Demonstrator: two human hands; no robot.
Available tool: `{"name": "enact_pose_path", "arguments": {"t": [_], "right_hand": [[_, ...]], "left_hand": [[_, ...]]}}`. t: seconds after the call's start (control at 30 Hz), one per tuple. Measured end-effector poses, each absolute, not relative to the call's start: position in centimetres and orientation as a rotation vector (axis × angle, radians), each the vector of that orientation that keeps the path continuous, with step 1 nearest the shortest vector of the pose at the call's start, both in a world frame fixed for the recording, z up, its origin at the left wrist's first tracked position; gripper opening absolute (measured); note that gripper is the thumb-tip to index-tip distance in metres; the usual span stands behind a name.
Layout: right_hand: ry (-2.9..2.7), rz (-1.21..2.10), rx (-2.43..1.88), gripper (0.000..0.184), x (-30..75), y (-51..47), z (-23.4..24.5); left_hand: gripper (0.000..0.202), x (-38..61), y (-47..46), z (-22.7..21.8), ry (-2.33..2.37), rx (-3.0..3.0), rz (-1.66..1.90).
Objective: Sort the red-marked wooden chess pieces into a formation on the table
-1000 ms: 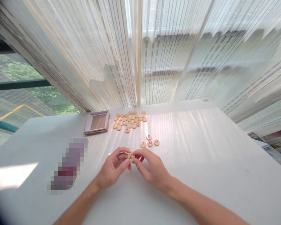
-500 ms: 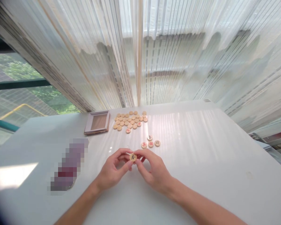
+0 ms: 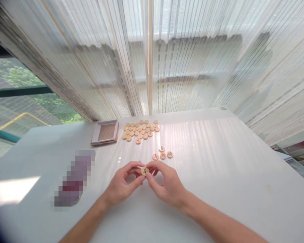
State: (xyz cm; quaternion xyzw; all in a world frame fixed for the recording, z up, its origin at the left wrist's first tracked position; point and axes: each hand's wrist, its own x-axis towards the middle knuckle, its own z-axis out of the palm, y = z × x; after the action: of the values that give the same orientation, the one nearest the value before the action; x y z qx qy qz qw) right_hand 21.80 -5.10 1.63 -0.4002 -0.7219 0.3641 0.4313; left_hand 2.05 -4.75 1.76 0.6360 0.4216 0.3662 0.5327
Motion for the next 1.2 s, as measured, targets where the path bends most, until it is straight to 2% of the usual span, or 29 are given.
{"name": "enact_pose_path", "arguments": {"t": [0.73,1.2], "right_hand": [[-1.791,0.887,-0.979,0.016,21.90,-4.94,1.72],[-1.783,0.846,-1.076,0.010,21.90,-4.93,1.32]], "left_hand": [[0.030,2.16,-4.74,1.75,1.023,1.534,0.889],[0.023,2.30,-4.83,2.00,1.010,1.652,0.869]]}}
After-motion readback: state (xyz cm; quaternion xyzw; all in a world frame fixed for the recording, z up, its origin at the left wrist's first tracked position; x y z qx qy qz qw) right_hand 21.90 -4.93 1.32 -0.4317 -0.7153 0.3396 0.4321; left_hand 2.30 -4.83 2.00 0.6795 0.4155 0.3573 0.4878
